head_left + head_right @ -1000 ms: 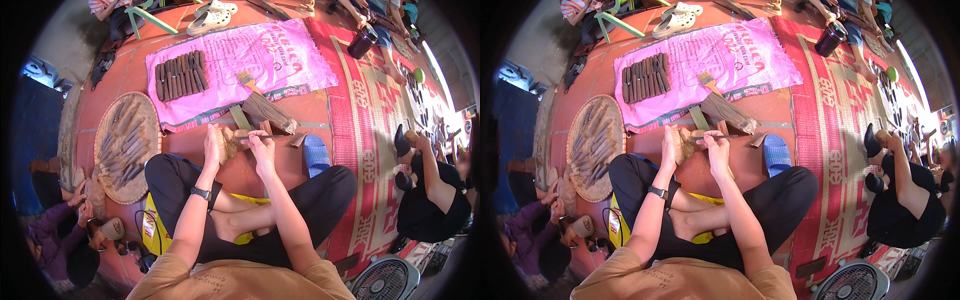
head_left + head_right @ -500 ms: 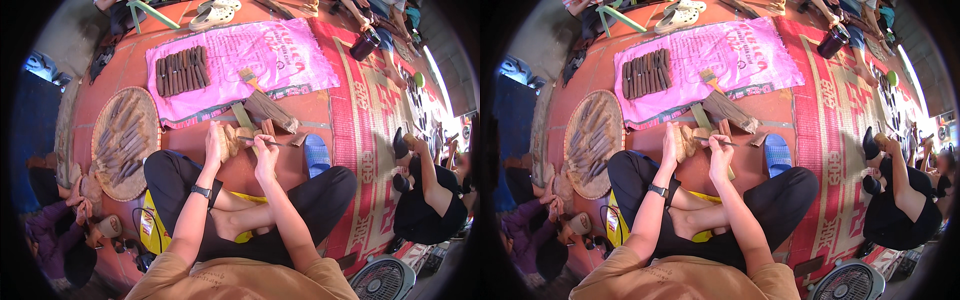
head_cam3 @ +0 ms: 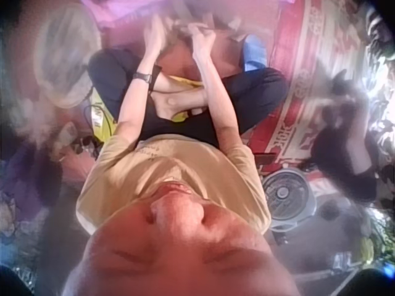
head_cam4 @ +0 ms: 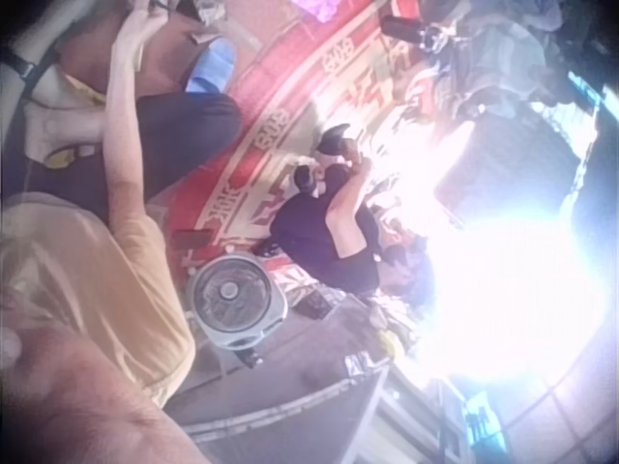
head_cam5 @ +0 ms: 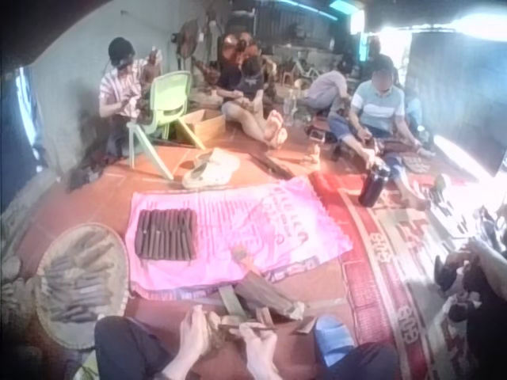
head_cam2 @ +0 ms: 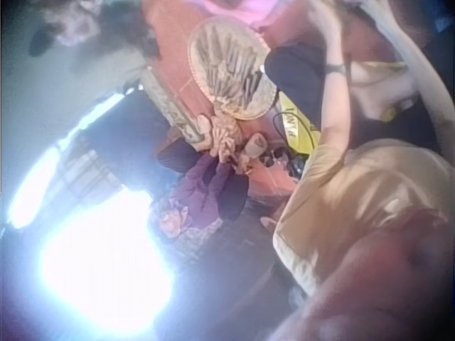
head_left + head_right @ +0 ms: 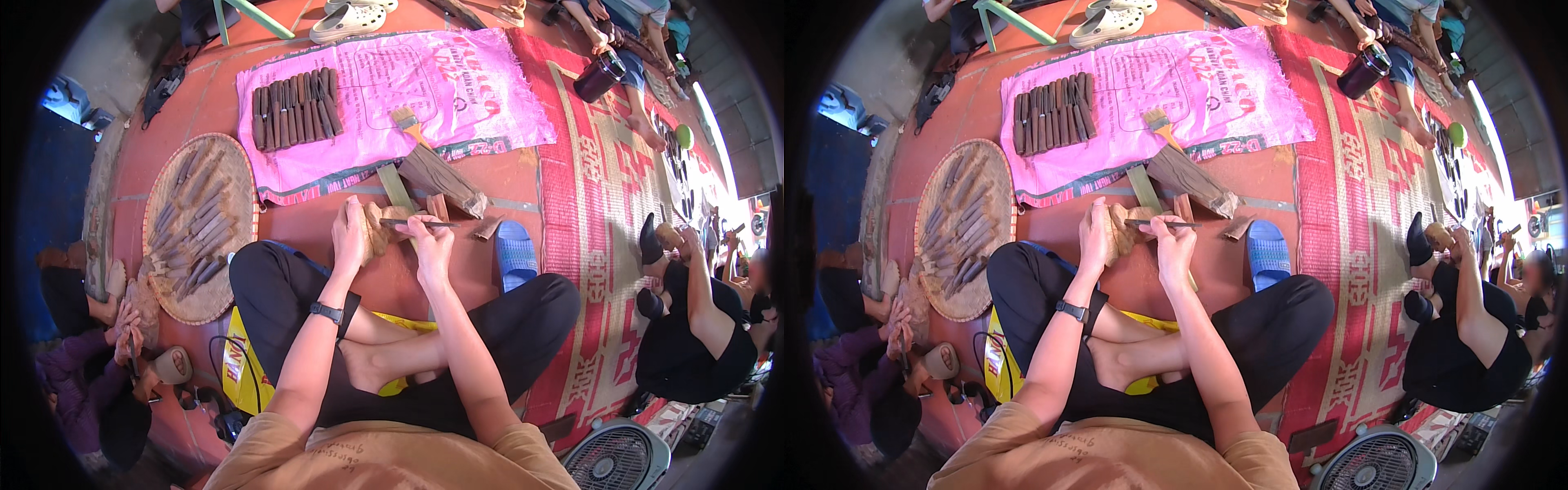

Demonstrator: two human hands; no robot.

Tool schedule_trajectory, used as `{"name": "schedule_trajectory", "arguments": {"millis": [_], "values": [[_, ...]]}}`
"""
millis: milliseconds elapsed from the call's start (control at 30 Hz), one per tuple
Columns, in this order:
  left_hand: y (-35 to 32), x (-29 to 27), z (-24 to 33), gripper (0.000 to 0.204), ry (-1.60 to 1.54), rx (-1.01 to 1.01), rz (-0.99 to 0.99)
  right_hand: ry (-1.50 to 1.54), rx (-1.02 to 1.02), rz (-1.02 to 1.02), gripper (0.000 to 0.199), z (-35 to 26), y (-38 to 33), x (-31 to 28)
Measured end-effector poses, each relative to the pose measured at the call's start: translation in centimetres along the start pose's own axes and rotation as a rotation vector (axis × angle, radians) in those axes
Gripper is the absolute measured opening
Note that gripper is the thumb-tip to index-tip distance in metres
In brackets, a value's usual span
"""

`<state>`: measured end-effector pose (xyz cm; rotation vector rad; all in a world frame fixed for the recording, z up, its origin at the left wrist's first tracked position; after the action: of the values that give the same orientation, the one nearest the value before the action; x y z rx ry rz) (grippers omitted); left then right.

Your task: The person sits on the floor and uses a small knife to carve and shape a piece of wood held in their left hand. They repeatedly scrape the surface of the wood to remove shavings, refining its shape. Finished wooden pieces are visible on a woven tray nearby.

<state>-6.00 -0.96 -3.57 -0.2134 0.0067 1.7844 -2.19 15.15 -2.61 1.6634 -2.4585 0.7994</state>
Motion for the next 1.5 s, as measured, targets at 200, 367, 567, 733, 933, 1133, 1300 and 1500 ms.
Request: {"name": "schedule_trajectory", "arguments": {"millis": [200,367,567,733,933,1133,1300,1500], "values": [[-0.4,-0.1,1.6,0.049,0.097,0.052,0.013,0.032,-0.044,0.035,0.007,-0.4,-0.8,0.5],[-0.2,-0.3,0.9,0.050,0.145,0.053,0.025,-0.053,-0.010,0.000,0.007,-0.2,-0.5,-0.3],[-0.6,-0.2,1.3,0.049,0.194,0.080,0.027,0.061,-0.063,0.001,0.007,-0.1,-1.0,0.4],[-0.3,-0.5,1.3,0.048,0.203,0.104,0.025,-0.080,-0.033,-0.023,0.008,-0.5,-0.9,-0.2],[-0.4,-0.1,2.2,0.047,0.190,0.076,-0.007,0.085,-0.091,-0.033,0.008,-0.1,-1.0,0.4],[-0.8,-0.3,2.1,0.053,0.196,-0.010,-0.017,0.041,-0.129,0.005,0.009,-0.3,-1.6,0.2],[-0.4,-0.5,1.5,0.053,0.196,0.008,-0.035,0.069,-0.100,-0.035,0.009,-0.1,-1.5,0.0],[-0.4,-0.2,2.1,0.049,0.184,0.056,-0.015,0.033,-0.093,-0.017,0.010,-0.3,-1.3,0.2]]}}
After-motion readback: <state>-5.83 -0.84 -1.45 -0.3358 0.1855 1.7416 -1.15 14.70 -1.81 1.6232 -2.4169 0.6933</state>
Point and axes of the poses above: each hand's wrist, its own y-axis towards the middle knuckle, its own x-axis out of the palm, z = x × y, the point moved 3 cm from there along y, towards the middle knuckle, and after that the axes turned 3 degrees about x, right-handed, at the moved point
